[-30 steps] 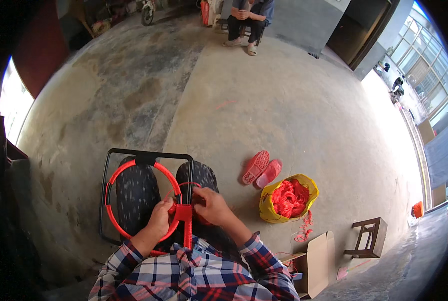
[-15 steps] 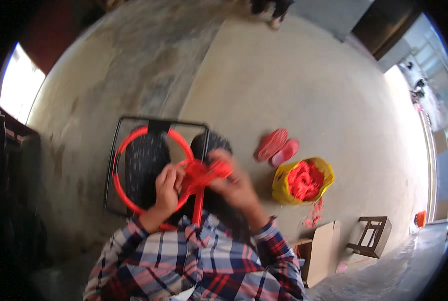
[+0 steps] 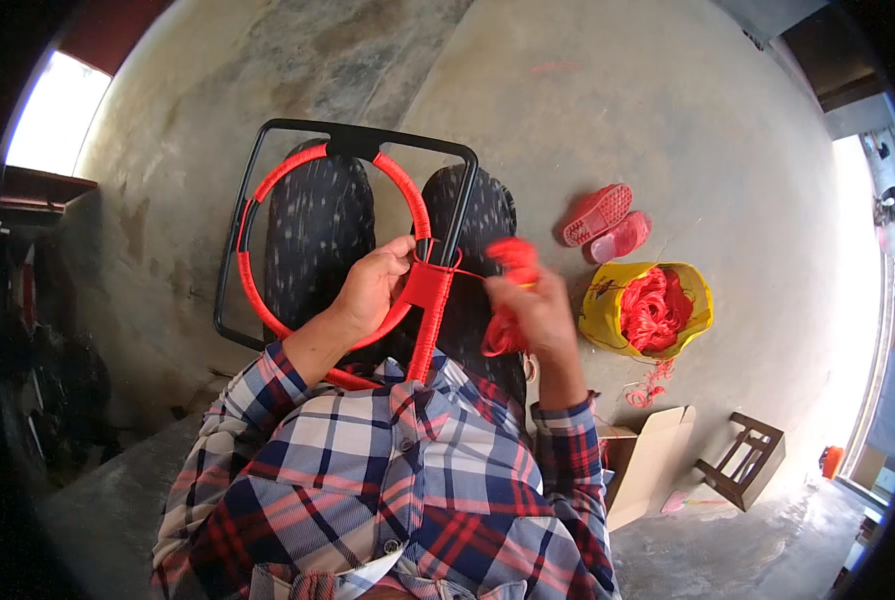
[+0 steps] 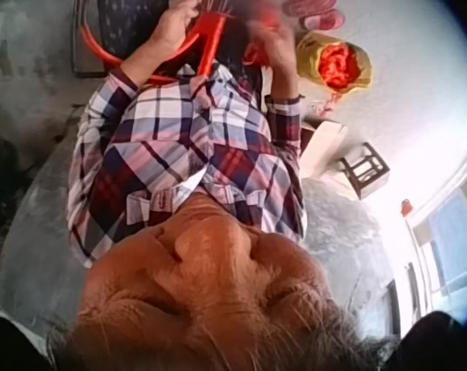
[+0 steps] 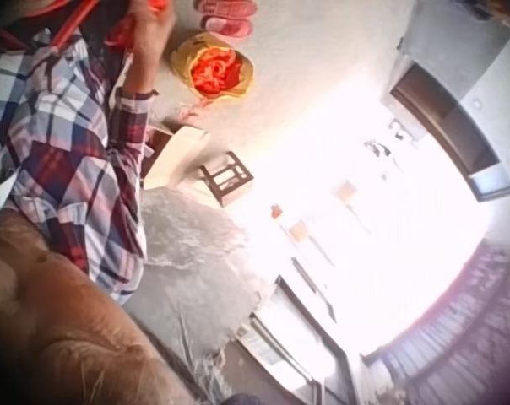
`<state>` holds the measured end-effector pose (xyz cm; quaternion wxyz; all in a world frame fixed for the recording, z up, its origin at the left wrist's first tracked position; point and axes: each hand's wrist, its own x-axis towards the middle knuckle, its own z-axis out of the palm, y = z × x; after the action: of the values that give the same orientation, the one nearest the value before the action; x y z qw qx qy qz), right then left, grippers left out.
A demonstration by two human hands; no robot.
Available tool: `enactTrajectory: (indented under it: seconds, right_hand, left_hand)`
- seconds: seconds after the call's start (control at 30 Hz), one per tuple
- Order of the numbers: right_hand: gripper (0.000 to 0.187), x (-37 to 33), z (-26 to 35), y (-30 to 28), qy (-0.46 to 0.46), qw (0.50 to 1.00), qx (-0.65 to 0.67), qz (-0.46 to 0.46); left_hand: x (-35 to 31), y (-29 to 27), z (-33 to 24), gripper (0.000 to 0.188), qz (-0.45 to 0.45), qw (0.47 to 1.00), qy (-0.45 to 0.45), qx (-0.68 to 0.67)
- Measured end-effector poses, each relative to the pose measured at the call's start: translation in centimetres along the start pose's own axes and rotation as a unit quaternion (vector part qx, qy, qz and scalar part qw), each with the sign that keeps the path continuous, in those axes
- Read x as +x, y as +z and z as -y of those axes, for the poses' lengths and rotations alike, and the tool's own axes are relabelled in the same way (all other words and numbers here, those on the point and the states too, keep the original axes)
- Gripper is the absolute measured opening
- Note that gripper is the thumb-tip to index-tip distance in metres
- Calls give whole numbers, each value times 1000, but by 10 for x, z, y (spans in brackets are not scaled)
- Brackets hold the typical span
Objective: Wrapping a black plastic furniture frame component with red string or cord.
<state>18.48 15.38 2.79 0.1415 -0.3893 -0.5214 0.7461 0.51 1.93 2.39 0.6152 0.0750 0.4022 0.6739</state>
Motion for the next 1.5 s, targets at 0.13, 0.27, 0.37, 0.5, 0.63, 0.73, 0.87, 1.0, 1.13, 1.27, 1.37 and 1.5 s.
enactTrajectory:
  seconds: [0.13, 0.27, 0.37, 0.5, 0.63, 0.73, 0.87, 1.0, 1.13, 1.27, 1.37, 1.5]
  right_hand:
    - [13, 9, -4, 11, 10, 998, -9, 68]
    - [12, 13, -10, -2, -33, 999, 5, 3]
    - [13, 3, -17, -2, -9, 1000, 22, 4]
    - [11, -11, -24, -1, -21, 999, 39, -3]
    - [7, -10, -25, -8, -5, 998, 59, -11]
    - [5, -9, -25, -36, 36, 994, 71, -72]
    - [23, -11, -80, -174, -43, 935, 303, -179]
    - [34, -11, -64, -151, -47, 890, 315, -328]
    - [34, 6, -37, -105, -129, 948, 194, -219]
    - [33, 19, 26, -2, -264, 949, -157, -68]
    - [33, 30, 33, 56, -457, 786, -413, 48]
    - [49, 31, 33, 68, -475, 737, -479, -36]
  left_hand:
    - [3, -3, 2, 36, 0, 1000, -19, -1]
    - [3, 1, -7, 30, -35, 995, -92, 6]
    - [3, -5, -3, 28, -31, 996, -89, 6]
    - [4, -12, -2, 30, -8, 995, -103, -8]
    - [3, -9, -15, 32, 25, 996, -87, 13]
    - [0, -22, -30, 33, -6, 994, -103, 27]
    - [-14, -13, -43, 33, 0, 993, -113, 20]
    - [-15, -15, -11, 31, -2, 994, -109, 24]
    - [-11, -20, -3, 31, 21, 994, -102, 29]
    - [-14, 2, -5, 33, -52, 996, -45, -62]
    - [-15, 5, -4, 32, -109, 981, 146, 64]
    - [-9, -11, 6, 37, -122, 951, 184, 217]
